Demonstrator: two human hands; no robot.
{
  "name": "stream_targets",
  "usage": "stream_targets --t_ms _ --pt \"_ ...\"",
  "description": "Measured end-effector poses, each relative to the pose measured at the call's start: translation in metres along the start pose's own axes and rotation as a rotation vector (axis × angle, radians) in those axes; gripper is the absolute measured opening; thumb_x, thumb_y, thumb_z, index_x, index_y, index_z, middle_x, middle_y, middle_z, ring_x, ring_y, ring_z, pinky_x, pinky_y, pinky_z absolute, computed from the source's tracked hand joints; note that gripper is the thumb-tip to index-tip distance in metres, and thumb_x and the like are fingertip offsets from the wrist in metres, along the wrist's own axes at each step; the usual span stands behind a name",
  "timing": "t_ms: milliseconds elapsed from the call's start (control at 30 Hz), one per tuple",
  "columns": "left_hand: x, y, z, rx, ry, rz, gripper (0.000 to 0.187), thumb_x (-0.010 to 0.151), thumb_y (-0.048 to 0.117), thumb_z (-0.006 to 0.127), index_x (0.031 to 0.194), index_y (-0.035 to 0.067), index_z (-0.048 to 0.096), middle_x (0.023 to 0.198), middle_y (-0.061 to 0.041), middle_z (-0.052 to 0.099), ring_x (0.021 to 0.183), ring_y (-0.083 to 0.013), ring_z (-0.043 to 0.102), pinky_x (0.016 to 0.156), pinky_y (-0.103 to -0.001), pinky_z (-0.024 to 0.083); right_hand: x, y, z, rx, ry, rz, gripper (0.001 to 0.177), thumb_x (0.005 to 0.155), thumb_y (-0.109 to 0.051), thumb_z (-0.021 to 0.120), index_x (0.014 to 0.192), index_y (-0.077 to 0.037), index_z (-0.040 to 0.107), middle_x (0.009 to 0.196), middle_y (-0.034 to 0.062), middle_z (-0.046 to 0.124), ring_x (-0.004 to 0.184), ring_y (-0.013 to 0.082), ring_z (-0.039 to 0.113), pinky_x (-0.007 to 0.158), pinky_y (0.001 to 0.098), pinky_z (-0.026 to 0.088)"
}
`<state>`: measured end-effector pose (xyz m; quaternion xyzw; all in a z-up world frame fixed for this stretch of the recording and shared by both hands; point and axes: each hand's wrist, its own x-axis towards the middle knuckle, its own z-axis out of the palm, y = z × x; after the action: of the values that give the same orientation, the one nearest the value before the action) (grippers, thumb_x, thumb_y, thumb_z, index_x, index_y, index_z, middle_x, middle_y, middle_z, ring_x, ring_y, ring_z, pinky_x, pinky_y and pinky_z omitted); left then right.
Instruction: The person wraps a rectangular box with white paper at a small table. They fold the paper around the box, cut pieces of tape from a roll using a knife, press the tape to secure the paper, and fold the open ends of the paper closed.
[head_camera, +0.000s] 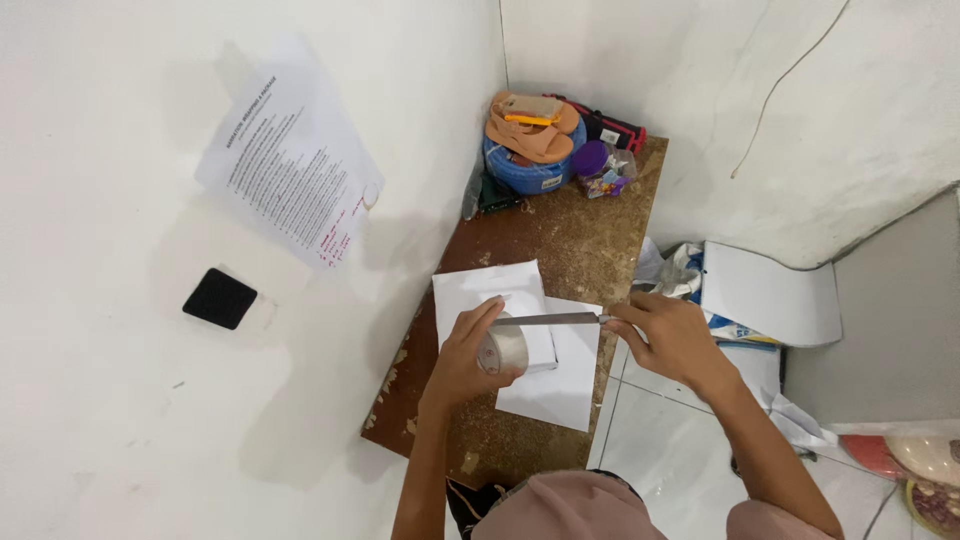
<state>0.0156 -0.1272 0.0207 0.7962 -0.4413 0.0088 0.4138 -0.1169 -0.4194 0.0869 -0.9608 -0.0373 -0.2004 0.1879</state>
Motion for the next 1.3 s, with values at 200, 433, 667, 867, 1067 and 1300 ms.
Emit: stream_targets --t_ms 200,433,667,867,1067,1300 --pt "0.003 0.003 0.005 0.048 -0.023 0.015 0.116 0.058 0.039 0.095 0.155 0.011 0.039 0.157 -0.009 0.045 0.135 -0.0320 0.052 0.108 -0.043 0.052 -0.002 0.002 0.007 -0.040 -0.005 0.045 0.021 0.089 -0.032 0.071 0.099 -0.015 0.078 0.075 0.0058 0.068 0.060 0.0256 0.066 0.053 0.0403 0.050" --pt "-0.027 -0.029 0.002 0.280 -0.115 -0.241 0.123 0.063 0.044 0.096 0.159 0.013 0.026 0.165 -0.010 0.031 0.141 -0.0331 0.046 0.110 -0.054 0.043 -0.038 0.101 0.078 -0.141 -0.142 0.273 0.022 0.099 -0.029 0.062 0.105 -0.011 0.072 0.096 0.0106 0.071 0.080 0.0305 0.071 0.069 0.0439 0.056" --pt "-0.098 -0.126 0.036 0.461 -0.160 -0.931 0.130 0.066 0.049 0.089 0.164 0.015 0.010 0.172 -0.004 0.011 0.142 -0.0412 0.039 0.106 -0.059 0.049 -0.061 0.146 0.272 0.157 -0.116 0.487 0.031 0.099 -0.014 0.056 0.124 0.003 0.058 0.122 0.0333 0.058 0.096 0.0477 0.066 0.082 0.0541 0.057" --pt "-0.149 -0.199 0.071 0.506 -0.152 -1.075 0.128 0.068 0.052 0.090 0.162 0.013 0.012 0.169 -0.006 0.011 0.150 -0.0509 0.026 0.098 -0.064 0.052 -0.060 0.108 0.332 0.144 0.054 0.652 0.033 0.097 -0.017 0.061 0.123 0.003 0.059 0.114 0.0292 0.062 0.098 0.0470 0.064 0.086 0.0550 0.053" --pt "-0.160 -0.213 0.077 0.555 -0.296 -1.138 0.135 0.068 0.057 0.088 0.163 0.008 0.005 0.172 -0.010 0.003 0.146 -0.0498 0.031 0.097 -0.066 0.052 -0.058 0.093 0.333 -0.057 -0.144 0.592 0.036 0.093 -0.028 0.070 0.118 -0.004 0.063 0.109 0.0233 0.065 0.102 0.0416 0.063 0.088 0.0555 0.051" --pt "-0.149 -0.209 0.088 0.611 -0.176 -1.066 0.120 0.074 0.062 0.084 0.157 0.006 0.018 0.167 -0.012 0.020 0.143 -0.0461 0.032 0.107 -0.070 0.037 -0.070 0.102 0.332 0.175 0.177 0.597 0.039 0.093 -0.022 0.071 0.124 0.001 0.062 0.110 0.0244 0.061 0.095 0.0382 0.064 0.082 0.0493 0.054"
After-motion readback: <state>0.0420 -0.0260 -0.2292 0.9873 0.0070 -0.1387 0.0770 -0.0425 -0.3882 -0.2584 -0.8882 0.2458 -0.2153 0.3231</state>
